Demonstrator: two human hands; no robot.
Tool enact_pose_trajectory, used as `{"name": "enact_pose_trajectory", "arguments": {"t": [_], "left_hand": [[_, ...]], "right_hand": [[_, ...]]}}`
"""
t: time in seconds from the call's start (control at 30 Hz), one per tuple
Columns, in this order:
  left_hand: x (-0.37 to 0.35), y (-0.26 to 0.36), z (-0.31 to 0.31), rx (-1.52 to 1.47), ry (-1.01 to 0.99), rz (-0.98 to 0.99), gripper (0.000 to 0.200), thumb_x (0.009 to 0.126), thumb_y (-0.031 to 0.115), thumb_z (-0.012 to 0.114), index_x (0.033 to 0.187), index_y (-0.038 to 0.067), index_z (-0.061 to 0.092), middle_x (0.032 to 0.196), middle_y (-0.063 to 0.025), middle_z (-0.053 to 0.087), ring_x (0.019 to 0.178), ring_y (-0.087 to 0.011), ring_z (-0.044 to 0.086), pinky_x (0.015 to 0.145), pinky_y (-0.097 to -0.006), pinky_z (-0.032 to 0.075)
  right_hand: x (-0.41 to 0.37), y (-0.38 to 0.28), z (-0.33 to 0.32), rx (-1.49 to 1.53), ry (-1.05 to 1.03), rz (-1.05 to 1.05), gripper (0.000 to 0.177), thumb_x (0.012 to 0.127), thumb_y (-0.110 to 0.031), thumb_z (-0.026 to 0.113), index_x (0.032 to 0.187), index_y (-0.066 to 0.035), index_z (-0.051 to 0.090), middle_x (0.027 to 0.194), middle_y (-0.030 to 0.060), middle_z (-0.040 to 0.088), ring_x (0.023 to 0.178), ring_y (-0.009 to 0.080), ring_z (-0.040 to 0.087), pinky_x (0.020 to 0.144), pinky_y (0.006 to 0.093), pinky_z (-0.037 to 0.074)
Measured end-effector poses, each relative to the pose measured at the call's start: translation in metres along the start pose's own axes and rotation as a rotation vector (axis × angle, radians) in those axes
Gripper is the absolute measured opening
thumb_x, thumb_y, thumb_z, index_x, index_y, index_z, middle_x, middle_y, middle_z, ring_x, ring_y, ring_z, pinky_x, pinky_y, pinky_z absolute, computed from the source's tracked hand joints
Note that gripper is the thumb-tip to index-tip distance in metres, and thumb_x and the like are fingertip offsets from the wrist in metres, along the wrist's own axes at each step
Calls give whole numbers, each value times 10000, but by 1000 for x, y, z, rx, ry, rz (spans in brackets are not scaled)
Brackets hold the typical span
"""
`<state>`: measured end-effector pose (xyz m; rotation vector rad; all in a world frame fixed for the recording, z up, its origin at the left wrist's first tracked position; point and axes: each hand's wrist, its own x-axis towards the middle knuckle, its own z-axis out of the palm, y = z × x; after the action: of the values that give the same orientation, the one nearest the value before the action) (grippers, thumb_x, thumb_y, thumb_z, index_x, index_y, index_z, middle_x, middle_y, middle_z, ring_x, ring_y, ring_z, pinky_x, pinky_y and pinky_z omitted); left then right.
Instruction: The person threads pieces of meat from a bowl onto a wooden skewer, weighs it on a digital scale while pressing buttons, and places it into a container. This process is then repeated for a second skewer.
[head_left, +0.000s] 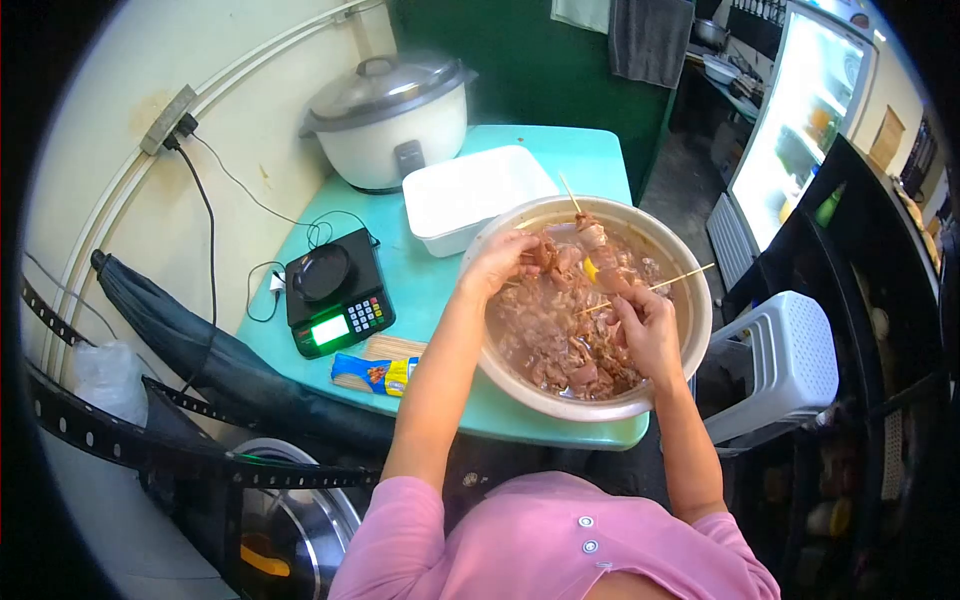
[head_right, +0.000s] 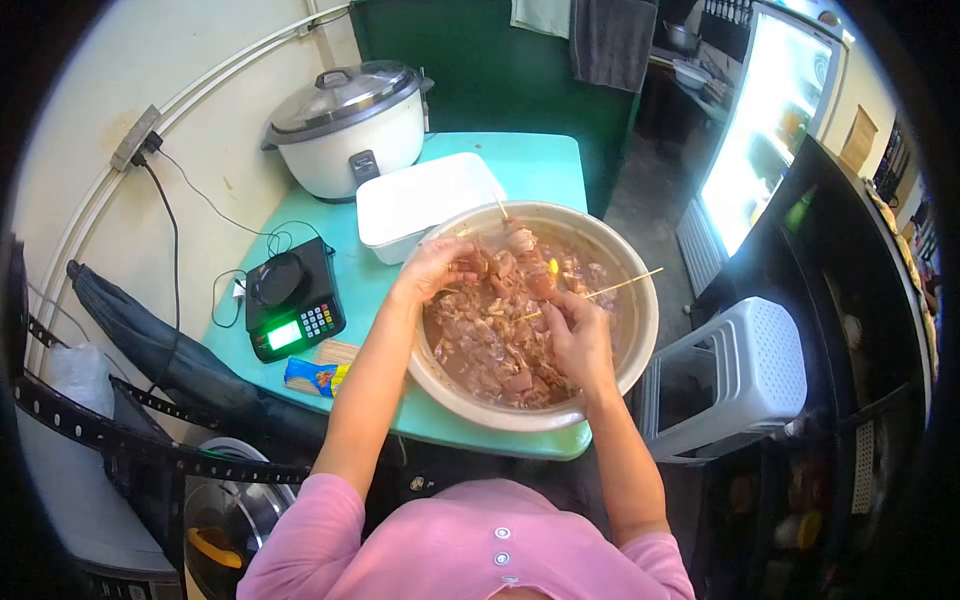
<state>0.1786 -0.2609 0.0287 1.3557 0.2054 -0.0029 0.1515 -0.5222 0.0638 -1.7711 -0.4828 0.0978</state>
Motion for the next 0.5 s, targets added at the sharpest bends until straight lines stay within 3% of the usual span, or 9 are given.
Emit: {"name": "enact_pose_trajectory", "arguments": {"t": [0.33,0.43,0.5], "left_hand": [[2,-2,4,46,126,224,129,868,161,639,933,51,619,826,-34,661,698,-105,601,633,-264,518],[6,-2,7,159,178,337,142,874,180,635,951,64,606,795,-13,660,706,-99,599,638,-254,508],[6,-1,7,174,175,302,159,880,183,626,983,65,599,821,-19,661,732,-100,604,643,-258,507]], "right_hand": [[2,6,1,1,5,-13,149,882,-49,544,958,30,643,633,29,604,421,54,471,376,223,349],[1,2,-1,-5,-12,13,146,883,-54,547,947,29,647,630,32,609,445,56,493,394,225,362],[1,4,-2,-15,-16,11,147,881,-58,551,947,31,647,632,35,612,474,62,514,422,228,380]]}}
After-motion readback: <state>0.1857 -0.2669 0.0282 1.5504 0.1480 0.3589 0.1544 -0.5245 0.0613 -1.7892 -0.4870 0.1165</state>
